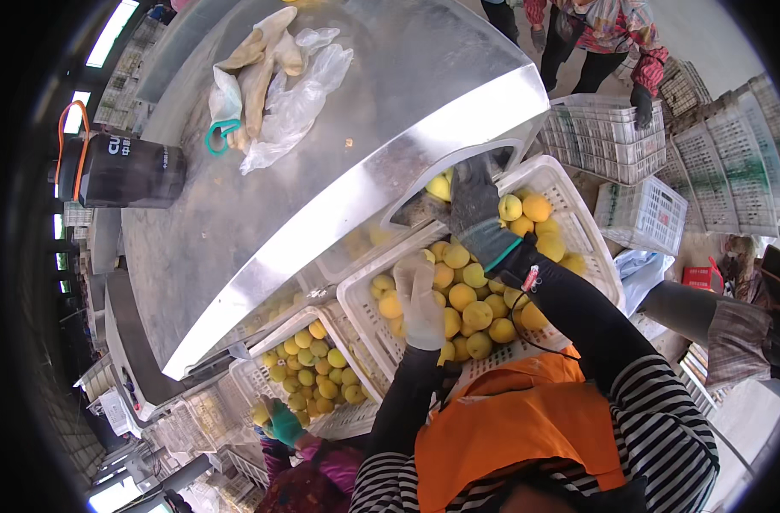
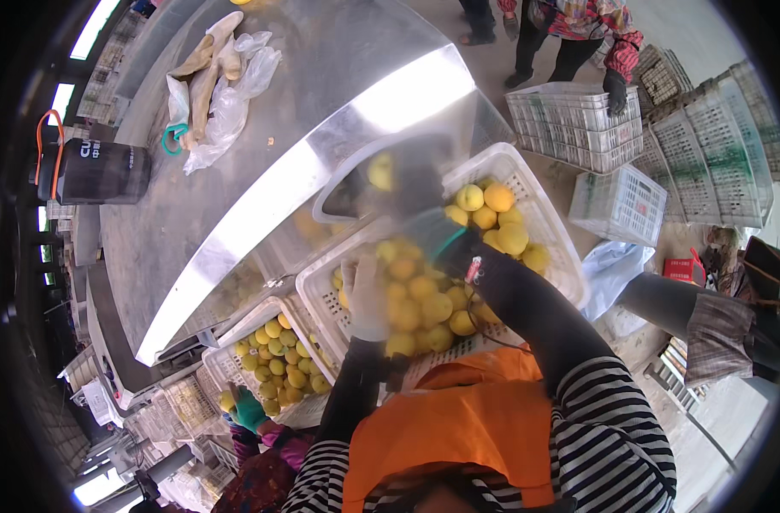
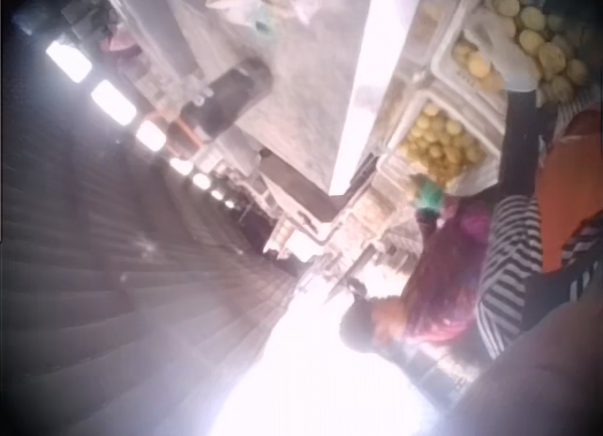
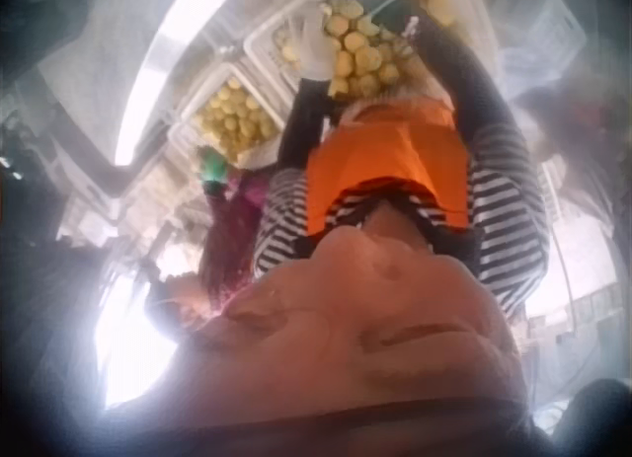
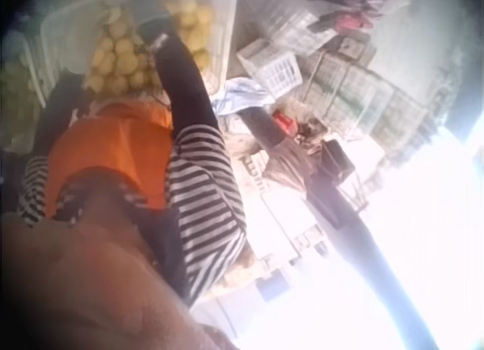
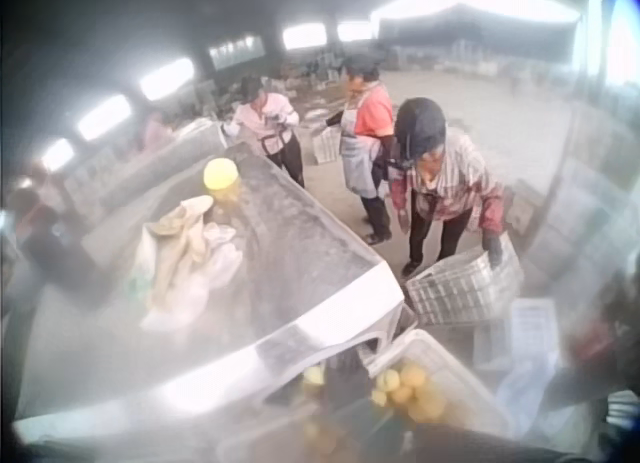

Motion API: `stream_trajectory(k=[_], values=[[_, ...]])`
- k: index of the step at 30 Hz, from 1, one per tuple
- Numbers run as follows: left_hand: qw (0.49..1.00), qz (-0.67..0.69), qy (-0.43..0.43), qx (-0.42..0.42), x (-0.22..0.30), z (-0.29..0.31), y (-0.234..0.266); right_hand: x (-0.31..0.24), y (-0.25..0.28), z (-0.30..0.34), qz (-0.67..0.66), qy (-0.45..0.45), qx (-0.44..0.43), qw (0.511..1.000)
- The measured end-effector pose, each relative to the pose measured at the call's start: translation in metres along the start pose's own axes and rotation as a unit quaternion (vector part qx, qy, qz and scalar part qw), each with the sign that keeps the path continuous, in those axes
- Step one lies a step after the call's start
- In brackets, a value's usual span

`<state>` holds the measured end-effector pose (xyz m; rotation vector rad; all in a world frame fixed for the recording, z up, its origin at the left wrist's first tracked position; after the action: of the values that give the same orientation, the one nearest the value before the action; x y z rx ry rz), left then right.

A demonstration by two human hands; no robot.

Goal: The person picks up yellow fruits from a white crate and places them into a machine, then lifts the crate to stack it on top of others. After stacking, the person returns to the machine to continue placing more fruits into it one at a time.

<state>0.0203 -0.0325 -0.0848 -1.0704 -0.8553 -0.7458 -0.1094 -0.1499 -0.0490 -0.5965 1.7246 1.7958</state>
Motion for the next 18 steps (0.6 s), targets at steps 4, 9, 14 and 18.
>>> stream_trajectory(k=[4, 9, 14, 18], values=[[0.896, -0.43, -0.095, -0.062, -0.034, 0.0, 0.035, -0.026, 0.004, -0.017, 0.216, -0.006, -0.058, 0.975], [0.566, -0.71, 0.012, -0.419, -0.112, 0.025, 0.049, -0.007, 0.031, -0.005, 0.151, 0.226, 0.178, 0.946], [0.479, -0.697, -0.011, -0.534, -0.148, 0.05, 0.067, 0.131, -0.05, 0.087, 0.274, -0.016, -0.256, 0.927], [0.842, -0.42, 0.131, -0.311, -0.132, 0.025, 0.058, 0.203, -0.087, 0.109, 0.383, -0.057, -0.297, 0.873]])
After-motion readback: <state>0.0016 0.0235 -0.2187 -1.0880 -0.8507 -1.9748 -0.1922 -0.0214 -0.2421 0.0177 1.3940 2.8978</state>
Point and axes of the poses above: each hand's wrist, its own z-axis away from the middle knuckle, its own y-axis out of the back of the hand, x = y × z, the point moved 3 cm from there along -z, towards the middle knuckle, and after that the axes turned 5 degrees about -y, right-handed, at the moved point
